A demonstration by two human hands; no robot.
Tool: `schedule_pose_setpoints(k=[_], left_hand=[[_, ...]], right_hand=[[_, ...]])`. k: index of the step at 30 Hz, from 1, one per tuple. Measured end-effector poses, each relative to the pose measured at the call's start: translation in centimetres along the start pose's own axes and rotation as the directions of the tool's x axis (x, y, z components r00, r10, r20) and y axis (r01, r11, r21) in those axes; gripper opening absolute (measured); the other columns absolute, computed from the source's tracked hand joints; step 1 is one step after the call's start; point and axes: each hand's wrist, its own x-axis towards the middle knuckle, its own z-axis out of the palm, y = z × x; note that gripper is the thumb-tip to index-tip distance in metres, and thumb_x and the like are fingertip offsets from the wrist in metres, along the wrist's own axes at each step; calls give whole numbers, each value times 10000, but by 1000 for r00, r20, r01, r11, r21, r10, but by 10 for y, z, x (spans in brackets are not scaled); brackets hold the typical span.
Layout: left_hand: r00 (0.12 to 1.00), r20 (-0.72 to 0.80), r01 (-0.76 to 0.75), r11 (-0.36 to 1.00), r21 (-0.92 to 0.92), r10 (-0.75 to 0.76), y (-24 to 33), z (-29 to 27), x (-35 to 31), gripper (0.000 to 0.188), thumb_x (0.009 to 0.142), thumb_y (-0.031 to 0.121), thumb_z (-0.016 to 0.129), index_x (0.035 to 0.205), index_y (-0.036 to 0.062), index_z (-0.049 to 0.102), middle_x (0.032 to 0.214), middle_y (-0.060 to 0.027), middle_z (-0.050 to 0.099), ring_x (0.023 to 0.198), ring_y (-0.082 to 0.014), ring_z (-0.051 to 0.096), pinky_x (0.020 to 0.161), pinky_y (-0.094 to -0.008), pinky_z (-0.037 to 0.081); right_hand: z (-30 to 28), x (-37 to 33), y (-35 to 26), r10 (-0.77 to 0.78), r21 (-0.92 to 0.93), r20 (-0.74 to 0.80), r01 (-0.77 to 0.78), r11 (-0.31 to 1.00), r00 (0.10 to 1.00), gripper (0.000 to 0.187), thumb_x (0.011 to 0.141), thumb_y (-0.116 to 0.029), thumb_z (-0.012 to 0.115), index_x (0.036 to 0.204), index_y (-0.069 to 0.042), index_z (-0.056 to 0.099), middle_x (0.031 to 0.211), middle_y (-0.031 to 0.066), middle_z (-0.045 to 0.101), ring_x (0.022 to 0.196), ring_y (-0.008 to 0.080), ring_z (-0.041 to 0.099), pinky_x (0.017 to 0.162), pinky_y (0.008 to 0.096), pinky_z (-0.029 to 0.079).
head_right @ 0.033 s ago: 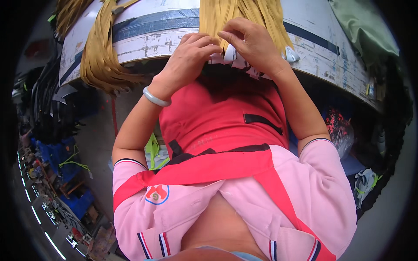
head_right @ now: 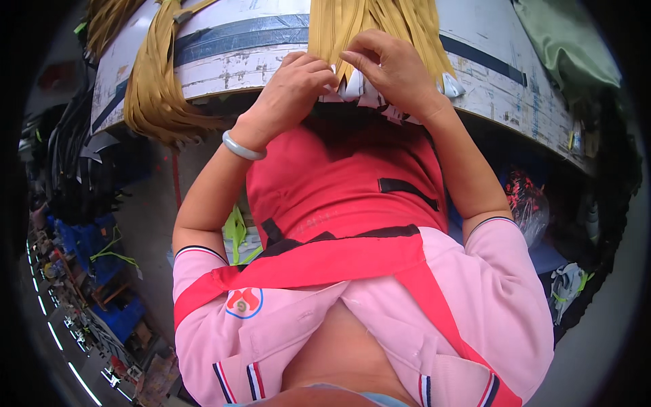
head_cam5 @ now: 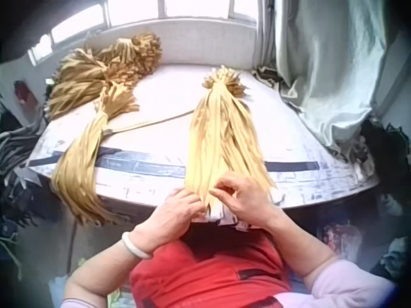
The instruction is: Attaching white plastic caps to the ends of gold-colored fabric strips for assembly.
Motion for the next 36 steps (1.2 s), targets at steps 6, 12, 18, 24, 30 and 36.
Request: schedule_pose_setpoints(k=[6, 12, 18, 24, 30, 36], left_hand=[[988, -150, -61, 973, -221, 28, -9, -5, 4, 148, 778, -24, 675, 894, 48, 618, 957, -70, 631, 937, -270, 605, 843, -358, 496], [937, -148, 111, 668, -736, -318, -4, -28, 6, 123, 813, -44, 676, 917, 13, 645, 858, -62, 672, 829, -164, 652, 771, -270, 519], [920, -126, 34, 397, -917, -370, -10, -29, 9, 107, 873, -43, 653, 970, -1, 637, 910, -24, 678, 869, -95, 636, 820, -245, 518], [911, -145, -1, 349, -937, -387, -12, -28, 9, 101, 878, -38, 656, 969, 2, 636, 913, -25, 677, 876, -91, 639, 832, -243, 519], [904, -115, 39, 346, -938, -413, -15, -18, 7, 109, 874, -14, 673, 974, 5, 634, 922, -26, 676, 869, -91, 634, 818, -238, 513], [930, -7, 127, 341, -932, -367, -20, -33, 13, 125, 858, 16, 712, 961, -2, 644, 900, -24, 674, 830, -90, 629, 773, -227, 510]], right_hand=[[2, -5, 4, 4, 177, 48, -12, 984, 999, 153, 918, -159, 663, 934, -8, 649, 799, 80, 595, 678, 162, 556, 641, 301, 464], [-1, 11, -11, 22, 453, 199, -112, 884, 980, 181, 967, -191, 624, 1006, -15, 626, 850, 28, 631, 739, 97, 576, 685, 252, 488], [6, 16, -11, -40, 629, 16, 21, 777, 999, 147, 955, -181, 647, 1008, -44, 635, 880, 12, 657, 794, 70, 623, 694, 217, 518], [2, 18, -8, 57, 643, 146, -138, 753, 988, 125, 930, -98, 663, 1013, -15, 620, 967, 19, 600, 760, 64, 586, 661, 214, 496], [-1, 31, -6, 3, 410, 257, -112, 905, 966, 105, 883, -57, 700, 960, -14, 644, 952, 25, 594, 770, 76, 595, 666, 212, 509], [-11, 41, 5, -126, 585, 377, -131, 800, 918, 58, 886, -50, 692, 904, -1, 666, 888, 17, 562, 773, 80, 597, 664, 213, 511]])
